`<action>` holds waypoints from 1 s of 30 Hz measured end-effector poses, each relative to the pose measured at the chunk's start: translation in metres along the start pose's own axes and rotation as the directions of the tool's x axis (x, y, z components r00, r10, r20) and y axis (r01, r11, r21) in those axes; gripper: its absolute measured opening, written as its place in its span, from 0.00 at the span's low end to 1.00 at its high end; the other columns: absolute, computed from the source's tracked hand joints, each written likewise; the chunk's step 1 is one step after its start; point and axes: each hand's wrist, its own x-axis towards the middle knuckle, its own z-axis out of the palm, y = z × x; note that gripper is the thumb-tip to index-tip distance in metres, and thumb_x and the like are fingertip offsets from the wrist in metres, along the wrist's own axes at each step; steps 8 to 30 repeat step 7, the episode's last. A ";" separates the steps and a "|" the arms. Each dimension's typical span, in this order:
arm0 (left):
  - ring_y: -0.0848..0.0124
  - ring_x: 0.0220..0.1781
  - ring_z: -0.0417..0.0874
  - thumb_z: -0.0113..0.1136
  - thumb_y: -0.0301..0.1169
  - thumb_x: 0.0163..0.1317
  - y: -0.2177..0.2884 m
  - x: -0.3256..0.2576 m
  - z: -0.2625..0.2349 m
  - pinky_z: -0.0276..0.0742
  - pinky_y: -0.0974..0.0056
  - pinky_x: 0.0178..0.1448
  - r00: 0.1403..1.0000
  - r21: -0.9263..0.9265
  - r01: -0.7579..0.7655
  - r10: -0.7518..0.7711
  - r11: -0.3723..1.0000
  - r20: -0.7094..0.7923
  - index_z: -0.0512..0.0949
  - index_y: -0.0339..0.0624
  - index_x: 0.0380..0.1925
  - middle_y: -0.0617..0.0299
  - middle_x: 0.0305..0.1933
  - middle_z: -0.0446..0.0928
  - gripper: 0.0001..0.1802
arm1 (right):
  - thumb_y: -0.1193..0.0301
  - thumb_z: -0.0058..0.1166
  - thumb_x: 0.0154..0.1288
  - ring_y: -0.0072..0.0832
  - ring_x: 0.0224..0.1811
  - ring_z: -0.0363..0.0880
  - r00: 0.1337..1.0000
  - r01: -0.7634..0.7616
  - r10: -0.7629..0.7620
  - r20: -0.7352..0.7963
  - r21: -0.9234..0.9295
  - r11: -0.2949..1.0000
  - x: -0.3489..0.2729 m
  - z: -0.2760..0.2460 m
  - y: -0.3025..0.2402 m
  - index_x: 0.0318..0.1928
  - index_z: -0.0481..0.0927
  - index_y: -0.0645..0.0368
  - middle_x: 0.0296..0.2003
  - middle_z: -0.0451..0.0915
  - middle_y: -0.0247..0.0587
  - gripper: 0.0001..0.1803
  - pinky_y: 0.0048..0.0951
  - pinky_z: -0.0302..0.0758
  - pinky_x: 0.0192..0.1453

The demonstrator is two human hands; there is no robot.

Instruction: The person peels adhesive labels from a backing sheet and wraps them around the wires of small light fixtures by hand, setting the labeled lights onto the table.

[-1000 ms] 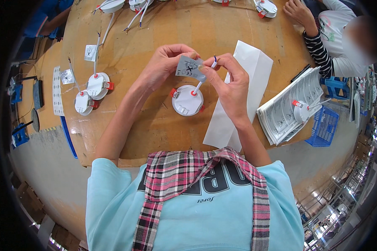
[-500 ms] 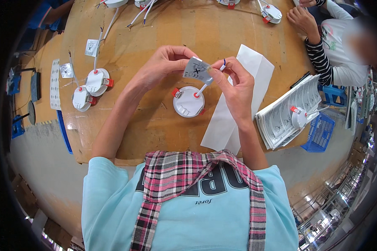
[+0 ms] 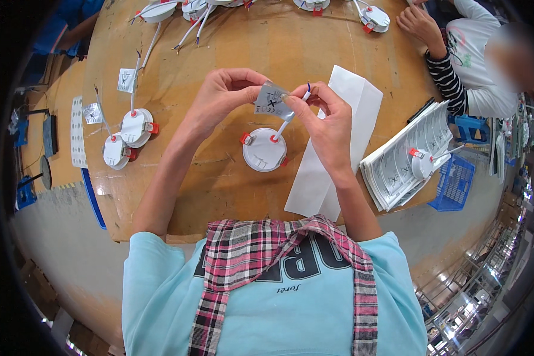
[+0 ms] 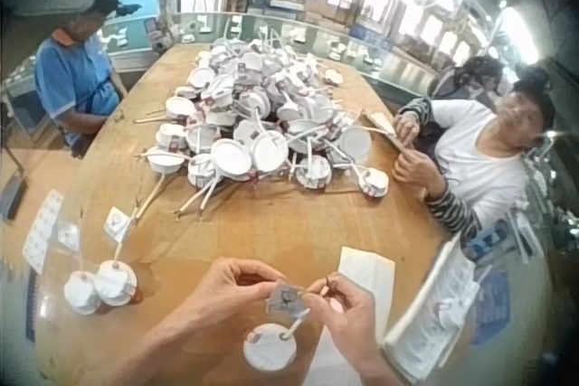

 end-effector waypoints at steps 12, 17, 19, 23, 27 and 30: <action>0.76 0.37 0.80 0.60 0.31 0.61 0.003 -0.001 0.004 0.76 0.69 0.45 1.000 0.004 0.005 -0.005 1.000 -0.010 0.82 0.35 0.38 0.62 0.35 0.82 0.11 | 0.74 0.60 0.61 0.17 0.32 0.73 1.000 0.013 -0.012 -0.029 0.016 1.000 0.000 0.000 0.003 0.35 0.79 0.65 0.29 0.78 0.32 0.06 0.19 0.71 0.41; 0.76 0.37 0.80 0.60 0.31 0.61 0.003 -0.001 0.004 0.76 0.69 0.45 1.000 0.004 0.005 -0.005 1.000 -0.010 0.82 0.35 0.38 0.62 0.35 0.82 0.11 | 0.74 0.60 0.61 0.17 0.32 0.73 1.000 0.013 -0.012 -0.029 0.016 1.000 0.000 0.000 0.003 0.35 0.79 0.65 0.29 0.78 0.32 0.06 0.19 0.71 0.41; 0.76 0.37 0.80 0.60 0.31 0.61 0.003 -0.001 0.004 0.76 0.69 0.45 1.000 0.004 0.005 -0.005 1.000 -0.010 0.82 0.35 0.38 0.62 0.35 0.82 0.11 | 0.74 0.60 0.61 0.17 0.32 0.73 1.000 0.013 -0.012 -0.029 0.016 1.000 0.000 0.000 0.003 0.35 0.79 0.65 0.29 0.78 0.32 0.06 0.19 0.71 0.41; 0.76 0.37 0.80 0.60 0.31 0.61 0.003 -0.001 0.004 0.76 0.69 0.45 1.000 0.004 0.005 -0.005 1.000 -0.010 0.82 0.35 0.38 0.62 0.35 0.82 0.11 | 0.74 0.60 0.61 0.17 0.32 0.73 1.000 0.013 -0.012 -0.029 0.016 1.000 0.000 0.000 0.003 0.35 0.79 0.65 0.29 0.78 0.32 0.06 0.19 0.71 0.41; 0.76 0.37 0.80 0.60 0.31 0.61 0.003 -0.001 0.004 0.76 0.69 0.45 1.000 0.004 0.005 -0.005 1.000 -0.010 0.82 0.35 0.38 0.62 0.35 0.82 0.11 | 0.74 0.60 0.61 0.17 0.32 0.73 1.000 0.013 -0.012 -0.029 0.016 1.000 0.000 0.000 0.003 0.35 0.79 0.65 0.29 0.78 0.32 0.06 0.19 0.71 0.41; 0.76 0.37 0.80 0.60 0.31 0.61 0.003 -0.001 0.004 0.76 0.69 0.45 1.000 0.004 0.005 -0.005 1.000 -0.010 0.82 0.35 0.38 0.62 0.35 0.82 0.11 | 0.74 0.60 0.61 0.17 0.32 0.73 1.000 0.013 -0.012 -0.029 0.016 1.000 0.000 0.000 0.003 0.35 0.79 0.65 0.29 0.78 0.32 0.06 0.19 0.71 0.41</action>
